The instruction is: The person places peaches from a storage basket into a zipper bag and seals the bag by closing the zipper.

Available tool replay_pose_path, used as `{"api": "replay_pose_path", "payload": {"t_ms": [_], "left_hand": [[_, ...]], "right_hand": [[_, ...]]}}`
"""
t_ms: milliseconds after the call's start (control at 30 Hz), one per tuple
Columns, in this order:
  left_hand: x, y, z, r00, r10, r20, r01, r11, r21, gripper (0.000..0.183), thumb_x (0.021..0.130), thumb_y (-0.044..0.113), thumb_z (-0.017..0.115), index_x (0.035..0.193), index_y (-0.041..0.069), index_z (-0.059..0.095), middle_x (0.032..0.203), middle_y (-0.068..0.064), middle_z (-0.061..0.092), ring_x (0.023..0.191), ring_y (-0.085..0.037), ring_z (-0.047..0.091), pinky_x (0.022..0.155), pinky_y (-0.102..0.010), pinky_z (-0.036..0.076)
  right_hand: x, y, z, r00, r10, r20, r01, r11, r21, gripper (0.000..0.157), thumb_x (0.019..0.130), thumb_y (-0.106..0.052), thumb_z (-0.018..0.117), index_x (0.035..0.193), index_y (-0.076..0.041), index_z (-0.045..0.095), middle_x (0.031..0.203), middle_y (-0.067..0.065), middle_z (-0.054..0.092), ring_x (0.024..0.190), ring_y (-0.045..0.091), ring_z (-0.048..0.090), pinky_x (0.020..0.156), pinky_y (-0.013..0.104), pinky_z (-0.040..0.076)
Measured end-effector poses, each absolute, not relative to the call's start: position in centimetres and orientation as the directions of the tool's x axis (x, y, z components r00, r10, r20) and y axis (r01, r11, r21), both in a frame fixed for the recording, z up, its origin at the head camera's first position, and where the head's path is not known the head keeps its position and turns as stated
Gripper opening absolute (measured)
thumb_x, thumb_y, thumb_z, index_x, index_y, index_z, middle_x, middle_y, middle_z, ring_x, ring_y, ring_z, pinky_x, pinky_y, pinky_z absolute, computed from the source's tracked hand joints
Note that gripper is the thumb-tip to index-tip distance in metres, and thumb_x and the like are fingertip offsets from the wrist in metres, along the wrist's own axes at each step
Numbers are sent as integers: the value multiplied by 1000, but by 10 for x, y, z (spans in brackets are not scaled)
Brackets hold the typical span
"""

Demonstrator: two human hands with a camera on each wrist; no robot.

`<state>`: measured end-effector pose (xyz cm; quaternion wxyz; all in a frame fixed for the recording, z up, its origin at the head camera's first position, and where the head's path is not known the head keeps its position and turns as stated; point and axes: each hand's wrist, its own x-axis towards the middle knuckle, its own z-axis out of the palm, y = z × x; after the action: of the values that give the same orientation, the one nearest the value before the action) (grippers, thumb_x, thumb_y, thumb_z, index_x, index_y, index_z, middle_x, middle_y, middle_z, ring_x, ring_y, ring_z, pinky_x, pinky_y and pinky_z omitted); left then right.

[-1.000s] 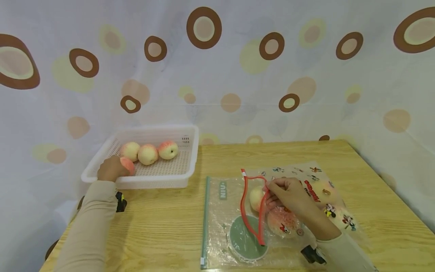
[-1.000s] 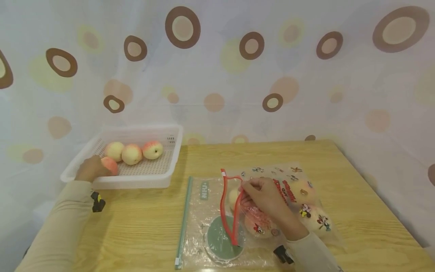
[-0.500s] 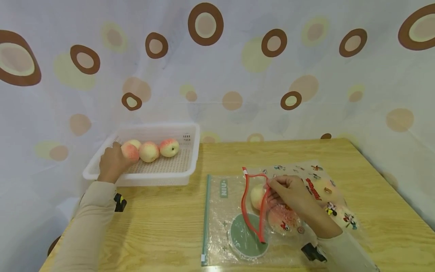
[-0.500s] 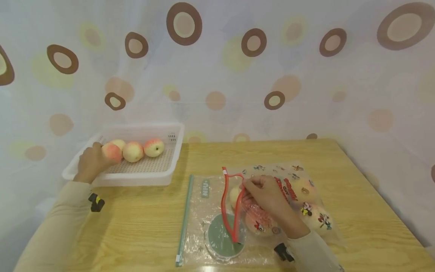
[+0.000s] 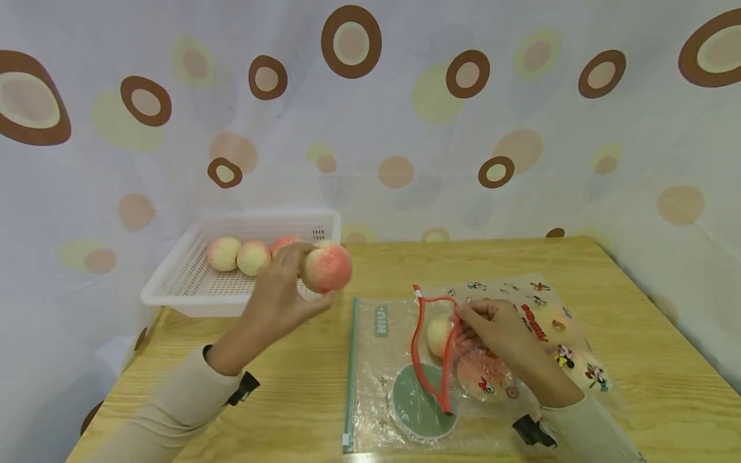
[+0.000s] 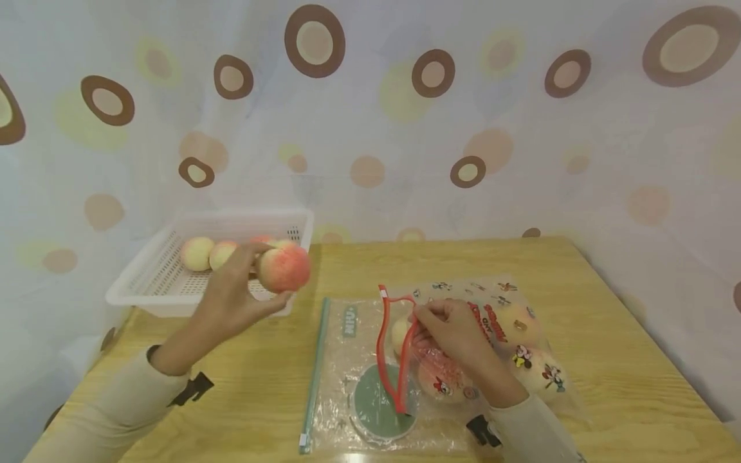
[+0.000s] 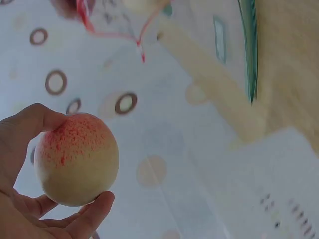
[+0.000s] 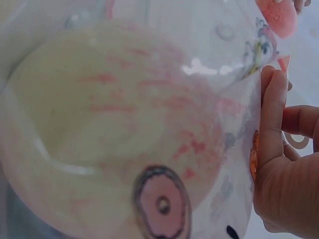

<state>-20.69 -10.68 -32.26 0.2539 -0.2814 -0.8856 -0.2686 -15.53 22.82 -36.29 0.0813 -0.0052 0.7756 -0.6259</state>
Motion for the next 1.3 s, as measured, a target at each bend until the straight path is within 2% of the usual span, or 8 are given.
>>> {"api": "replay_pose_path", "payload": {"t_ms": [167, 300, 433, 633, 867, 1000, 1133, 1300], "left_hand": [[-182, -68, -356, -663, 530, 529, 746, 527, 406, 64, 65, 19, 85, 117, 5, 51, 116, -10, 56, 97, -19, 58, 75, -29, 54], [-172, -46, -380, -656, 635, 409, 736, 417, 533, 65, 67, 18, 85, 120, 5, 50, 119, -9, 55, 98, -18, 59, 75, -24, 54], [-170, -27, -395, -656, 700, 284, 691, 405, 599, 63, 70, 21, 84, 121, 8, 50, 119, -6, 55, 96, -12, 58, 76, -22, 53], [-172, -7, -407, -647, 744, 166, 661, 438, 610, 67, 75, 30, 82, 130, 10, 49, 126, -3, 54, 96, -5, 55, 72, -13, 48], [-174, 11, -414, -589, 784, 194, 717, 397, 572, 68, 78, 30, 80, 133, 9, 48, 128, -7, 52, 100, -6, 54, 72, -10, 46], [-173, 22, -417, -584, 784, 211, 736, 402, 545, 65, 78, 28, 81, 134, 13, 50, 124, -7, 49, 85, -2, 54, 68, -8, 45], [-172, 32, -418, -581, 792, 189, 740, 418, 527, 49, 81, 17, 78, 126, 12, 60, 116, -4, 51, 77, 1, 58, 65, -5, 44], [-172, 43, -420, -570, 793, 216, 750, 396, 529, 32, 82, 9, 74, 113, 7, 66, 109, -5, 60, 80, 1, 62, 66, -3, 44]], "right_hand": [[-156, 230, -363, -984, -128, -125, 98, 199, -975, 35, 101, -17, 50, 108, 16, 59, 74, 6, 68, 64, 13, 68, 61, 28, 57], [-156, 230, -364, -983, -121, -135, 109, 200, -974, 35, 101, -17, 50, 109, 16, 59, 74, 6, 68, 64, 13, 68, 60, 27, 57], [-155, 230, -364, -985, -111, -135, 109, 207, -972, 35, 101, -17, 49, 108, 16, 59, 74, 6, 67, 64, 13, 68, 59, 28, 57], [-155, 231, -364, -985, -117, -127, 102, 201, -974, 34, 101, -16, 49, 107, 15, 59, 76, 7, 67, 65, 14, 68, 62, 29, 58], [-155, 231, -364, -985, -107, -135, 108, 222, -969, 35, 101, -19, 50, 106, 14, 60, 75, 6, 67, 65, 14, 68, 61, 28, 57], [-155, 231, -364, -986, -106, -128, 102, 225, -969, 34, 101, -18, 50, 106, 15, 60, 76, 6, 67, 66, 14, 69, 62, 28, 57], [-156, 232, -365, -984, -113, -140, 116, 195, -974, 33, 101, -17, 50, 106, 15, 60, 77, 6, 66, 66, 13, 69, 64, 28, 58], [-156, 231, -366, -984, -135, -118, 94, 175, -980, 33, 100, -14, 50, 105, 17, 59, 75, 5, 66, 63, 12, 68, 63, 27, 57]]}}
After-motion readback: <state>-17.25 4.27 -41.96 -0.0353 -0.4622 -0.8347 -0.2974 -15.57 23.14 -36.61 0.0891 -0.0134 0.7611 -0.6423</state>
